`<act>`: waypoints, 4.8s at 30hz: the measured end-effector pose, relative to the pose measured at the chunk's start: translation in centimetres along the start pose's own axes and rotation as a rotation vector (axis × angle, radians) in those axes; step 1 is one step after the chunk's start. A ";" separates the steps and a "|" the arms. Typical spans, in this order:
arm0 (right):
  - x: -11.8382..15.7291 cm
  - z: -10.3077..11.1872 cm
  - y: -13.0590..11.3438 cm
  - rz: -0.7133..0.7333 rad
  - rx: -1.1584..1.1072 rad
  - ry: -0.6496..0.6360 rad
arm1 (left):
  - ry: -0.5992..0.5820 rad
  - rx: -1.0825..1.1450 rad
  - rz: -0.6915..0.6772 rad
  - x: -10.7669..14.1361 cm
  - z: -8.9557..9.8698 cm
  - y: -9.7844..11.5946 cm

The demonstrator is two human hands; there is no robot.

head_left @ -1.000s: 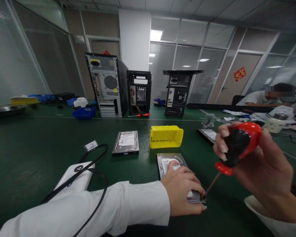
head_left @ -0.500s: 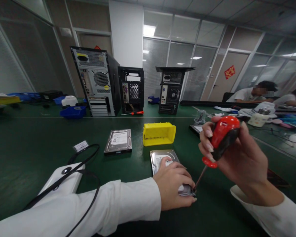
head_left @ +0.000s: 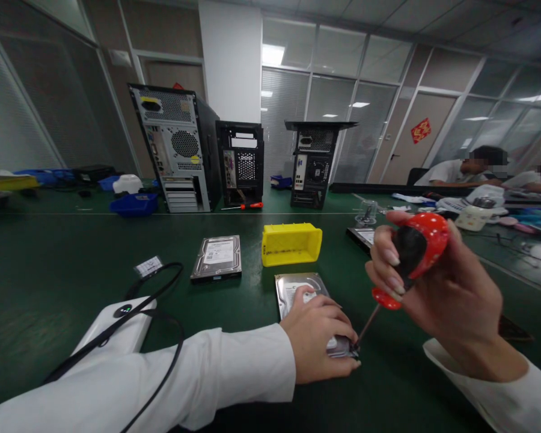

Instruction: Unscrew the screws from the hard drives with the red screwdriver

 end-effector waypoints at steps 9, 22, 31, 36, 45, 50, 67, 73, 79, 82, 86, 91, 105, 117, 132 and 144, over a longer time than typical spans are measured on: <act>0.2 0.2 0.5 0.002 0.037 0.011 | -0.028 -0.010 0.006 0.0 0.2 0.1; -0.1 0.2 0.9 -0.027 0.025 0.040 | -0.025 0.022 0.041 0.0 0.3 0.4; -0.3 0.4 0.9 -0.041 0.017 0.085 | -0.010 0.015 0.020 0.0 0.1 0.2; -0.3 0.2 0.7 -0.064 0.006 0.082 | 0.009 0.041 0.014 0.0 0.0 0.1; -0.1 0.5 0.9 0.032 0.035 0.035 | 0.012 0.040 0.008 0.0 0.0 0.1; -0.3 0.4 0.8 0.005 -0.003 0.059 | -0.001 0.049 0.015 0.1 0.2 0.2; -0.1 0.0 0.7 -0.033 -0.014 0.023 | 0.012 0.039 0.007 -0.1 -0.2 0.0; 0.1 0.3 0.8 -0.062 -0.004 0.000 | 0.014 0.034 0.013 0.0 -0.1 0.1; 0.1 0.4 1.1 -0.005 0.057 -0.052 | 0.021 0.021 -0.004 -0.1 -0.1 0.1; 0.0 0.2 1.0 0.000 0.017 -0.042 | 0.026 0.024 -0.001 -0.1 -0.2 0.1; 0.0 0.2 1.0 -0.035 -0.060 -0.019 | 0.038 0.040 -0.007 0.0 -0.2 0.0; 0.1 0.7 0.8 -0.045 0.024 0.001 | 0.039 0.029 -0.008 -0.1 -0.3 0.1; -0.1 0.5 0.2 -0.012 0.040 0.032 | 0.011 0.046 0.014 -0.1 -0.1 0.2; -0.3 1.0 0.3 0.084 0.064 0.090 | 0.004 0.048 0.014 -0.1 -0.1 0.2; 0.0 1.0 0.3 0.026 0.075 0.034 | -0.042 0.021 0.034 -0.3 0.3 0.4; 0.1 0.2 0.1 0.024 0.061 0.054 | -0.035 -0.005 0.030 -0.3 0.1 0.3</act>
Point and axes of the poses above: each hand's wrist, its own x-axis away from the middle knuckle, its own z-axis out of the back of the hand, y = z × x, the point moved 1 cm from there along -x, towards the middle knuckle, and after that the axes turned 11 degrees about x, right-handed, at the moved point
